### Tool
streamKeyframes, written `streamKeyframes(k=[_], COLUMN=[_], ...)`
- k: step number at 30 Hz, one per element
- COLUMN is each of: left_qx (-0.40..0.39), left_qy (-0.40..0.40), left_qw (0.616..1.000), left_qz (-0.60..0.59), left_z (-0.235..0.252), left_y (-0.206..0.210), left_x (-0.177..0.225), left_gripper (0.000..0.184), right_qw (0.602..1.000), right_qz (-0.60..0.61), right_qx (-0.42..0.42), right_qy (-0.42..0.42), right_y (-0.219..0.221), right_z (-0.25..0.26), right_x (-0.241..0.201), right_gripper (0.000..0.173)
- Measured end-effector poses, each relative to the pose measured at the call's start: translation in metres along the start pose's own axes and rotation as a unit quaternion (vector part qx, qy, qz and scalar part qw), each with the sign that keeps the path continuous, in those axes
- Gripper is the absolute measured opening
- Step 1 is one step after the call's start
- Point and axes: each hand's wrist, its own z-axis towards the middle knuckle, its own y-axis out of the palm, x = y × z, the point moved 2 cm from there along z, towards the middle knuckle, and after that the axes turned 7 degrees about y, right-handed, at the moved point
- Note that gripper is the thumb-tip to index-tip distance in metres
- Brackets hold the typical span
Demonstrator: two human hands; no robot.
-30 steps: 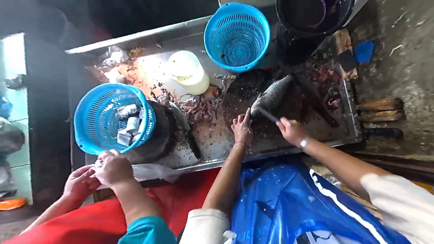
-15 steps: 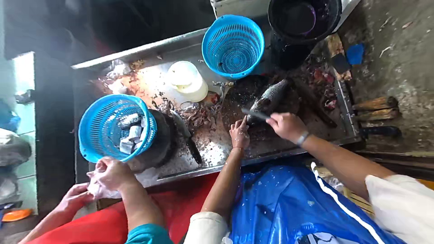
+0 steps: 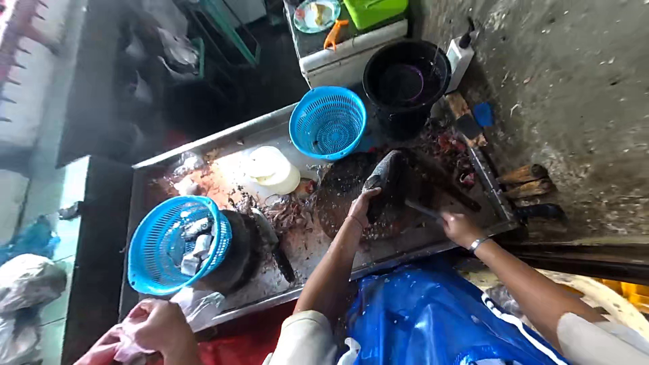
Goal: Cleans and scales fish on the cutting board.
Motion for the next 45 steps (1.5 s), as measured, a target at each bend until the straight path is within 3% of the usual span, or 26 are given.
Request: streamKeyframes(k=[1,3,4,6,7,8,10,12,15,17,19,21,23,26,28,29,32,34,36,39,40,42,43,45], left_qx=[0.007,0.041,0.059,0.065,0.062,0.057,0.076,0.096,0.122,0.138,0.164,0.185,0.177,0.165,0.161,0.160,0.157,0.161,0.154,0.147,0.149,0.149,0.149,0.170], left_qy=[0.024,0.141,0.200,0.286,0.316,0.337,0.354,0.384,0.443,0.459,0.473,0.476,0.480,0.487,0.488,0.484,0.493,0.514,0.513,0.517,0.512,0.500,0.498,0.506], left_qw=[1.000,0.963,0.906,0.779,0.743,0.736,0.742,0.755,0.763,0.768,0.767,0.773,0.777,0.784,0.785,0.788,0.789,0.782,0.781,0.780,0.785,0.794,0.798,0.794], left_qz=[0.017,0.227,0.368,0.555,0.587,0.585,0.564,0.523,0.454,0.425,0.401,0.377,0.366,0.348,0.347,0.345,0.331,0.313,0.321,0.321,0.316,0.312,0.307,0.291], left_z=[-0.006,-0.023,-0.034,-0.056,-0.060,-0.061,-0.051,-0.050,-0.057,-0.062,-0.063,-0.065,-0.066,-0.068,-0.059,-0.060,-0.060,-0.054,-0.058,-0.054,-0.057,-0.063,-0.064,-0.056], left_y=[0.003,0.004,0.003,-0.006,-0.017,-0.030,-0.054,-0.070,-0.077,-0.079,-0.077,-0.074,-0.074,-0.073,-0.077,-0.077,-0.082,-0.082,-0.083,-0.086,-0.084,-0.085,-0.086,-0.087], left_x=[0.015,0.053,0.066,0.062,0.045,0.022,-0.024,-0.054,-0.080,-0.087,-0.090,-0.093,-0.088,-0.098,-0.091,-0.094,-0.096,-0.095,-0.104,-0.099,-0.103,-0.106,-0.105,-0.103], left_gripper=[0.053,0.043,0.043,0.064,0.075,0.084,0.084,0.066,0.045,0.040,0.036,0.033,0.030,0.030,0.031,0.031,0.032,0.031,0.031,0.031,0.031,0.032,0.032,0.031], right_qw=[0.999,0.997,0.995,0.987,0.985,0.985,0.984,0.972,0.943,0.943,0.963,0.986,0.988,0.983,0.981,0.982,0.983,0.980,0.977,0.983,0.985,0.987,0.987,0.981], right_qz=[0.014,0.074,0.098,0.120,0.119,0.114,0.096,0.089,0.088,0.077,0.036,-0.042,-0.120,-0.156,-0.115,-0.101,-0.129,-0.178,-0.195,-0.144,-0.134,-0.122,-0.138,-0.183], right_qx=[-0.045,-0.028,0.009,0.090,0.114,0.121,0.120,0.129,0.150,0.141,0.112,0.034,-0.027,-0.026,0.052,0.066,0.040,-0.014,-0.044,0.020,0.023,0.016,0.004,-0.029], right_qy=[0.023,0.006,-0.021,-0.055,-0.054,-0.049,-0.084,-0.174,-0.285,-0.290,-0.243,-0.156,-0.090,-0.089,-0.144,-0.147,-0.127,-0.084,-0.068,-0.114,-0.109,-0.100,-0.083,-0.059], right_y=[0.005,-0.004,-0.014,-0.032,-0.037,-0.037,-0.035,-0.039,-0.059,-0.058,-0.027,0.018,0.010,-0.040,-0.042,-0.029,0.024,0.001,-0.024,-0.021,-0.007,0.020,0.014,-0.023], right_z=[0.004,-0.005,-0.014,-0.027,-0.026,-0.024,-0.012,-0.001,0.004,0.007,0.013,-0.003,-0.030,-0.045,-0.014,-0.004,-0.018,-0.048,-0.063,-0.014,-0.005,-0.019,-0.035,-0.051], right_x=[0.005,0.009,0.007,0.000,-0.009,-0.024,-0.071,-0.134,-0.228,-0.263,-0.251,-0.183,-0.143,-0.192,-0.246,-0.252,-0.175,-0.145,-0.169,-0.233,-0.229,-0.181,-0.159,-0.162], right_gripper=[0.043,0.042,0.041,0.040,0.041,0.042,0.041,0.040,0.035,0.038,0.039,0.042,0.043,0.042,0.042,0.043,0.042,0.044,0.042,0.043,0.044,0.043,0.042,0.041])
